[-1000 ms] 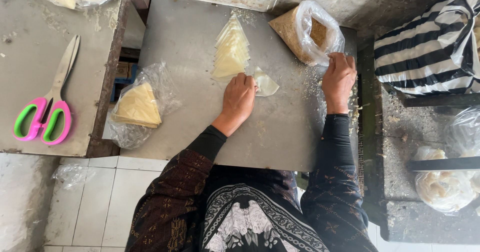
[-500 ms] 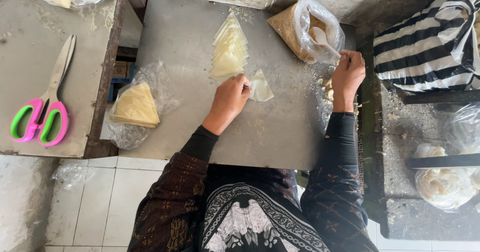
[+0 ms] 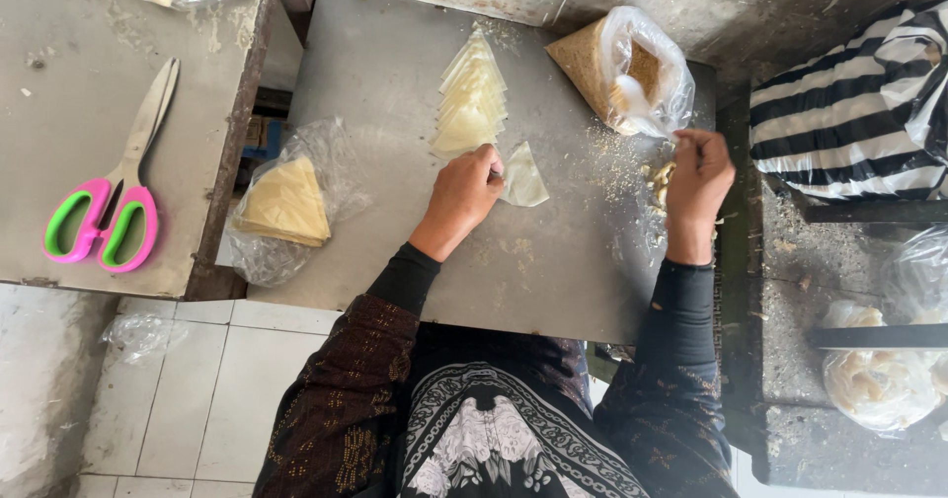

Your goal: The person folds triangular pieces of dough, fills them with a spoonful of filling from a plastic bag, and then rolls them into small cylinders on a metal surface.

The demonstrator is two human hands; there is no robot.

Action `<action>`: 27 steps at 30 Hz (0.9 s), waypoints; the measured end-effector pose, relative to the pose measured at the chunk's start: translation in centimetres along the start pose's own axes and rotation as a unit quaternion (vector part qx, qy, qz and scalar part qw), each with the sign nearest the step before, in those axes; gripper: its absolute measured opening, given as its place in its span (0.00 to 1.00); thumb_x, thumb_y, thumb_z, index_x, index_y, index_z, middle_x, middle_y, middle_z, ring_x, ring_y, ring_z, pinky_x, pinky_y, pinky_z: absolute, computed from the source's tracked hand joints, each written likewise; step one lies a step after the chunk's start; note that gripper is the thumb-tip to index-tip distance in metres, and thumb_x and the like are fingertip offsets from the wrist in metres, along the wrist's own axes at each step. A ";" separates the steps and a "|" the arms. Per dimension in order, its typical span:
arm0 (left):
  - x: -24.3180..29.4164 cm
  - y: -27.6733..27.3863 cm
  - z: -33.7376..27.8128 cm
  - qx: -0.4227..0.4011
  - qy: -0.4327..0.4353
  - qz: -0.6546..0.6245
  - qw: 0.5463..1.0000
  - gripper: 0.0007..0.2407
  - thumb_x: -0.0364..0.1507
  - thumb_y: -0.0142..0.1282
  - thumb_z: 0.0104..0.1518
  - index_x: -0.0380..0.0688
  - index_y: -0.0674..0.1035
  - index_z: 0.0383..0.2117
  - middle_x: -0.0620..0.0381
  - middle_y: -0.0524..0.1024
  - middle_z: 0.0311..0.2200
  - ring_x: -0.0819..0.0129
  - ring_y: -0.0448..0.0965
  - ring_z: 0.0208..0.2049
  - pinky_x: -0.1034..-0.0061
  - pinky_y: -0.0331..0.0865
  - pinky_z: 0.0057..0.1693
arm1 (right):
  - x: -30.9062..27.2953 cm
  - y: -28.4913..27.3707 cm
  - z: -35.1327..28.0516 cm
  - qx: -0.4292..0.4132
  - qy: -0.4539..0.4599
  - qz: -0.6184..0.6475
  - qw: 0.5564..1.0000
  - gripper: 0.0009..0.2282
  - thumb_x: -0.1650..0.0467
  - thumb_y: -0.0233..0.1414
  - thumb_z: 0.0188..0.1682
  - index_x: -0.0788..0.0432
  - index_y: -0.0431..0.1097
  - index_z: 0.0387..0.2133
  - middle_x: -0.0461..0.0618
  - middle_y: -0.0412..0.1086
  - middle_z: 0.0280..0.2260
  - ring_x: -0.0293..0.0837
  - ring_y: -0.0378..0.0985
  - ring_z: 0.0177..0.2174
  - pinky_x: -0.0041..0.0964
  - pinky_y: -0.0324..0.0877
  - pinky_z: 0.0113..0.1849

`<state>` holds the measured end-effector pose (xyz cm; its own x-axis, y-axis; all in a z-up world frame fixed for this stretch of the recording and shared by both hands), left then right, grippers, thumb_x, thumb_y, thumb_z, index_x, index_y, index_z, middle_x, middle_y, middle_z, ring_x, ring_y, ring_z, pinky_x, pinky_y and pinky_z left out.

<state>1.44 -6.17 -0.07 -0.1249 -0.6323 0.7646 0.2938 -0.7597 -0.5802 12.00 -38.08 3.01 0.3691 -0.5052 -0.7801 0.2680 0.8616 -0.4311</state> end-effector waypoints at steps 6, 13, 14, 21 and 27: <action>-0.1 -0.3 0.1 -0.003 0.004 -0.027 1.000 0.04 0.23 0.58 0.55 0.38 0.76 0.32 0.49 0.80 0.29 0.53 0.82 0.32 0.63 0.74 0.39 | -2.6 2.9 -4.8 -0.134 0.026 0.023 0.990 0.05 0.77 0.50 0.58 0.63 0.75 0.40 0.47 0.69 0.29 0.32 0.62 0.26 0.30 0.56 0.27; -0.1 -0.5 0.1 0.000 0.002 -0.040 0.999 0.03 0.23 0.56 0.56 0.37 0.76 0.33 0.49 0.82 0.30 0.53 0.83 0.34 0.63 0.74 0.40 | -6.7 3.8 -7.5 -0.149 -0.138 -0.038 0.978 0.04 0.78 0.50 0.57 0.63 0.73 0.39 0.52 0.72 0.36 0.40 0.75 0.34 0.33 0.68 0.38; -0.1 -0.5 0.1 0.000 0.003 -0.038 0.999 0.03 0.23 0.56 0.56 0.37 0.76 0.33 0.49 0.82 0.30 0.53 0.83 0.34 0.63 0.74 0.40 | -7.1 3.8 -7.7 -0.143 -0.149 -0.083 0.975 0.04 0.77 0.51 0.56 0.62 0.73 0.39 0.51 0.73 0.36 0.42 0.74 0.34 0.36 0.64 0.40; -0.1 -0.4 0.2 -0.002 0.003 -0.034 0.999 0.04 0.24 0.56 0.58 0.36 0.76 0.34 0.47 0.82 0.31 0.51 0.83 0.34 0.62 0.75 0.41 | -9.2 3.5 -8.8 -0.096 -0.254 -0.211 0.939 0.05 0.75 0.55 0.58 0.55 0.74 0.44 0.46 0.73 0.40 0.45 0.70 0.40 0.40 0.53 0.50; -0.1 -0.4 0.3 -0.008 -0.003 -0.032 0.999 0.04 0.24 0.56 0.58 0.35 0.76 0.35 0.46 0.82 0.31 0.51 0.83 0.34 0.62 0.75 0.40 | -9.3 3.5 -9.1 -0.085 -0.271 -0.212 0.935 0.05 0.75 0.56 0.57 0.55 0.74 0.44 0.45 0.73 0.40 0.44 0.69 0.40 0.41 0.53 0.49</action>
<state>1.63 -5.81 0.16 -0.1364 -0.5820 0.8016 0.2699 -0.8004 -0.5352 1.39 -29.94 4.62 0.6710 -0.7146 -0.1977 0.3648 0.5503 -0.7510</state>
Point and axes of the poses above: each hand's wrist, its own z-axis towards the middle knuckle, its own y-axis out of the palm, x = y × z, the point moved 3 cm from there along z, towards the middle knuckle
